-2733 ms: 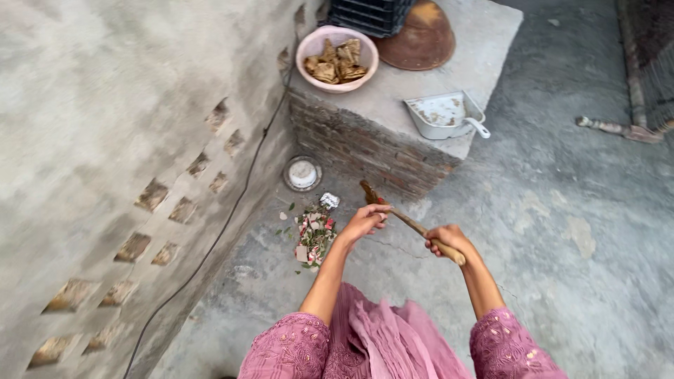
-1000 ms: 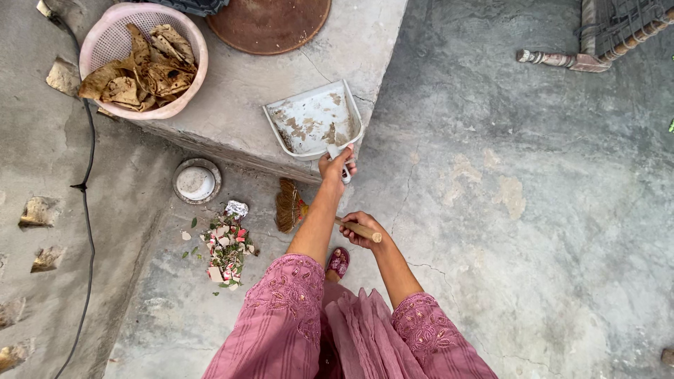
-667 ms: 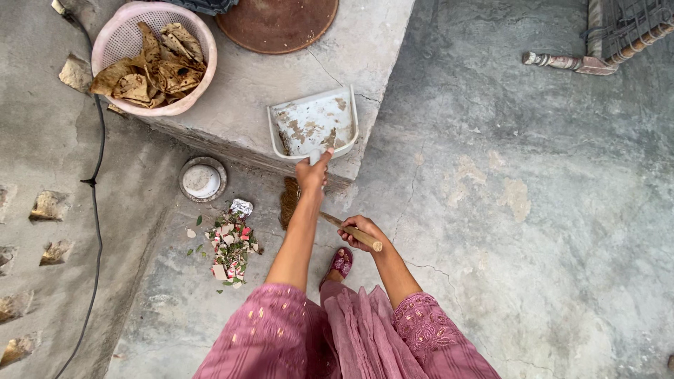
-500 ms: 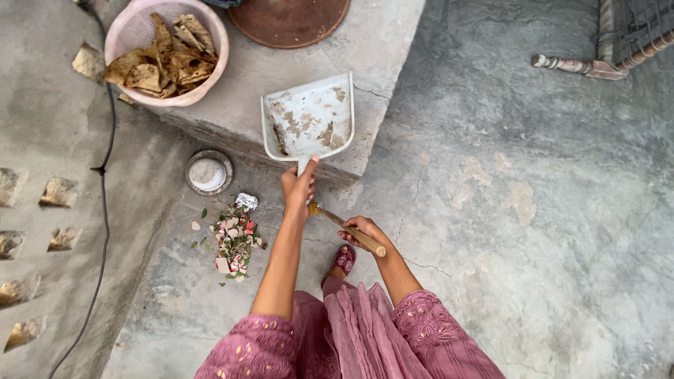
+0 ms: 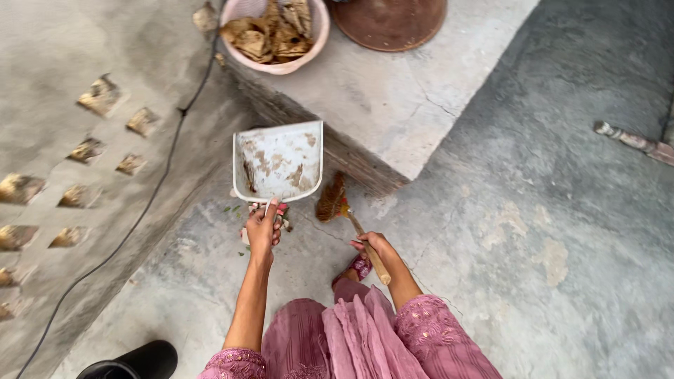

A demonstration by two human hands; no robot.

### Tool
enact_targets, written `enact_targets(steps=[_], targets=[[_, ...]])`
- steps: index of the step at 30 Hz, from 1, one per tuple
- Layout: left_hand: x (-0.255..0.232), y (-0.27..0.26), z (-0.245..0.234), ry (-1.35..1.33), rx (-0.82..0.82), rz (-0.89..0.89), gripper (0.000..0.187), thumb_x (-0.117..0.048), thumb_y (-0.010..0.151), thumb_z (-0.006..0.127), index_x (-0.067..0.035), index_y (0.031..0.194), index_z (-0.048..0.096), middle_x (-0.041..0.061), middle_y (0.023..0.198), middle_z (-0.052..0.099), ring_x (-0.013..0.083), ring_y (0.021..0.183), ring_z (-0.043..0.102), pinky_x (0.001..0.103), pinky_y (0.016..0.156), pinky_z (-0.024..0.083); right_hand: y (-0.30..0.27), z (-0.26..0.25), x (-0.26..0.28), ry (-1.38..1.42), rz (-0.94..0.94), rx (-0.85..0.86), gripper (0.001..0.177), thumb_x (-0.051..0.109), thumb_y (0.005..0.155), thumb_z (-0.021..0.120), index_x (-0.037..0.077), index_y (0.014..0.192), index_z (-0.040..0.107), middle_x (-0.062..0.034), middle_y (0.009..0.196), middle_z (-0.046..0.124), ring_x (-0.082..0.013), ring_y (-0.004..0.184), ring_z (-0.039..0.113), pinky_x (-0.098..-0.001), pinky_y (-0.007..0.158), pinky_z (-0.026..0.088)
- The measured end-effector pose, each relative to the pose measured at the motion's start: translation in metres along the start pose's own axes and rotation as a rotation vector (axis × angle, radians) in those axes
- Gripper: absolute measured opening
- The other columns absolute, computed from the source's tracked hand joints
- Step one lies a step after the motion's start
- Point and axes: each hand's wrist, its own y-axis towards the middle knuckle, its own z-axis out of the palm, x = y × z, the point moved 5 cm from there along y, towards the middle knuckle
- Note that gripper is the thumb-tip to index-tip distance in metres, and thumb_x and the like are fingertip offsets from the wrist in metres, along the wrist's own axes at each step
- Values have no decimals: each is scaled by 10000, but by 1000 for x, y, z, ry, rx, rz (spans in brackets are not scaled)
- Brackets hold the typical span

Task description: The person sweeps debris and fallen petals on a concrete floor using a broom, collects the pile into a dustpan, and empties it into a black bucket.

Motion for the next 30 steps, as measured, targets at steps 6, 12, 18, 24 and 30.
enact_targets(steps=[6,12,18,24,30], targets=[[43,-19,-126,-71,-82,-18,344,-387,938,723,-82,816,622,-25,562,500,42,388,372,228,355,237,-12,34,-34,-28,-124,95,245,254,988,613,92,828,522,5,618,479,-103,431,394,-288,408,356],[96,-46,-248,-5,-97,-6,388,-402,948,719,-49,825,614,-24,567,505,42,394,364,238,353,239,-53,57,-87,-276,-481,-198,165,144,983,650,-17,1016,645,-48,684,586,-133,494,514,-288,412,401],[171,-57,-346,258,-214,-70,428,-377,873,782,25,1016,744,37,588,593,99,400,465,297,365,340,-103,103,-129,-689,-626,-255,354,158,965,606,27,1294,608,-54,687,571,-140,474,509,-319,387,431],[273,-30,-402,553,-290,-251,596,-446,782,817,-26,1191,707,81,649,701,179,479,618,353,486,508,-109,168,-127,-1007,-602,-386,514,197,974,588,28,1454,519,-50,696,582,-144,489,550,-340,424,498],[361,-4,-425,732,-291,-363,583,-522,809,771,-97,1208,789,126,801,791,249,838,758,411,813,559,-117,191,-146,-1331,-521,-416,621,280,989,533,177,1583,383,-110,672,529,-206,490,528,-379,467,505]])
